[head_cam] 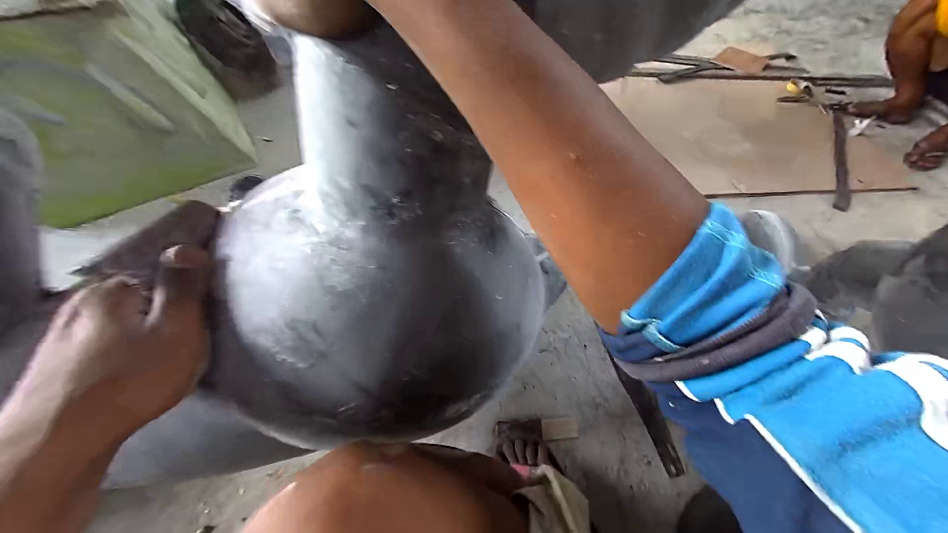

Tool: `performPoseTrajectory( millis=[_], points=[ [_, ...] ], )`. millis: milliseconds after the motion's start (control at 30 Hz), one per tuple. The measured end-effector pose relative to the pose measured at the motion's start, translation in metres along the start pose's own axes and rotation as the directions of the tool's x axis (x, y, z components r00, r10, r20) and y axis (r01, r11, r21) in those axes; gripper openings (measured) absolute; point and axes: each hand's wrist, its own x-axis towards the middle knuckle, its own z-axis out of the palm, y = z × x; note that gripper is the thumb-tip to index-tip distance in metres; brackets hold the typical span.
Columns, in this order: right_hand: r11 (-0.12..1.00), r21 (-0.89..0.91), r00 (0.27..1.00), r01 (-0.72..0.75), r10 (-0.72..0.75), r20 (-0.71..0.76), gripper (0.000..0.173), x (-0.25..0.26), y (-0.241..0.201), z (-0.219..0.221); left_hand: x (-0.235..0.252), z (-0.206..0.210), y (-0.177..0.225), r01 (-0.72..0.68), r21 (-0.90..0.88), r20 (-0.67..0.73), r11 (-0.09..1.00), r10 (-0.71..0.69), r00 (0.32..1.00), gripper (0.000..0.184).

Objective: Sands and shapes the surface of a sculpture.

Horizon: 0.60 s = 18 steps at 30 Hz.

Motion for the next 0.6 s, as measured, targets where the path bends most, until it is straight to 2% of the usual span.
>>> performPoseTrajectory(
  millis=[67, 100, 167, 233, 300, 367, 433, 533, 600],
  points=[
    [0.957, -0.188, 0.949, -0.220, 0.255, 0.186, 0.032, -0.041, -0.066, -0.046, 0.006, -0.005, 0.008, -0.101, -0.037, 0.014, 0.994, 0.102, 0.995, 0.068],
    [0.907, -0.312, 0.913, -0.284, 0.355, 0.201, 0.039, -0.051, -0.083, -0.064, 0.007, -0.008, 0.011, -0.130, -0.043, 0.029, 0.991, 0.132, 0.991, 0.064],
    [0.792, -0.513, 0.844, -0.331, 0.491, 0.213, 0.069, -0.052, -0.082, -0.081, 0.002, -0.007, 0.004, -0.188, -0.054, -0.015, 0.981, 0.188, 0.982, 0.060],
    [0.728, -0.587, 0.773, -0.353, 0.581, 0.256, 0.088, -0.053, -0.073, -0.090, -0.006, -0.002, -0.012, -0.329, -0.026, -0.059, 0.944, 0.328, 0.943, 0.055],
    [0.754, -0.572, 0.757, -0.321, 0.568, 0.323, 0.091, -0.058, -0.069, -0.091, -0.006, 0.000, -0.021, -0.411, -0.012, -0.086, 0.912, 0.408, 0.909, 0.053],
    [0.801, -0.536, 0.761, -0.266, 0.516, 0.394, 0.090, -0.059, -0.065, -0.090, -0.002, 0.002, -0.023, -0.426, -0.039, -0.109, 0.904, 0.420, 0.901, 0.052],
    [0.813, -0.509, 0.742, -0.283, 0.522, 0.420, 0.087, -0.057, -0.066, -0.089, -0.001, 0.005, -0.022, -0.423, -0.066, -0.155, 0.904, 0.410, 0.899, 0.050],
    [0.797, -0.472, 0.718, -0.377, 0.573, 0.394, 0.084, -0.053, -0.065, -0.087, -0.007, 0.009, -0.023, -0.420, -0.104, -0.270, 0.902, 0.380, 0.884, 0.044],
    [0.783, -0.479, 0.727, -0.398, 0.587, 0.356, 0.085, -0.052, -0.057, -0.085, -0.016, 0.008, -0.029, -0.436, -0.152, -0.250, 0.887, 0.393, 0.885, 0.045]
  ],
)
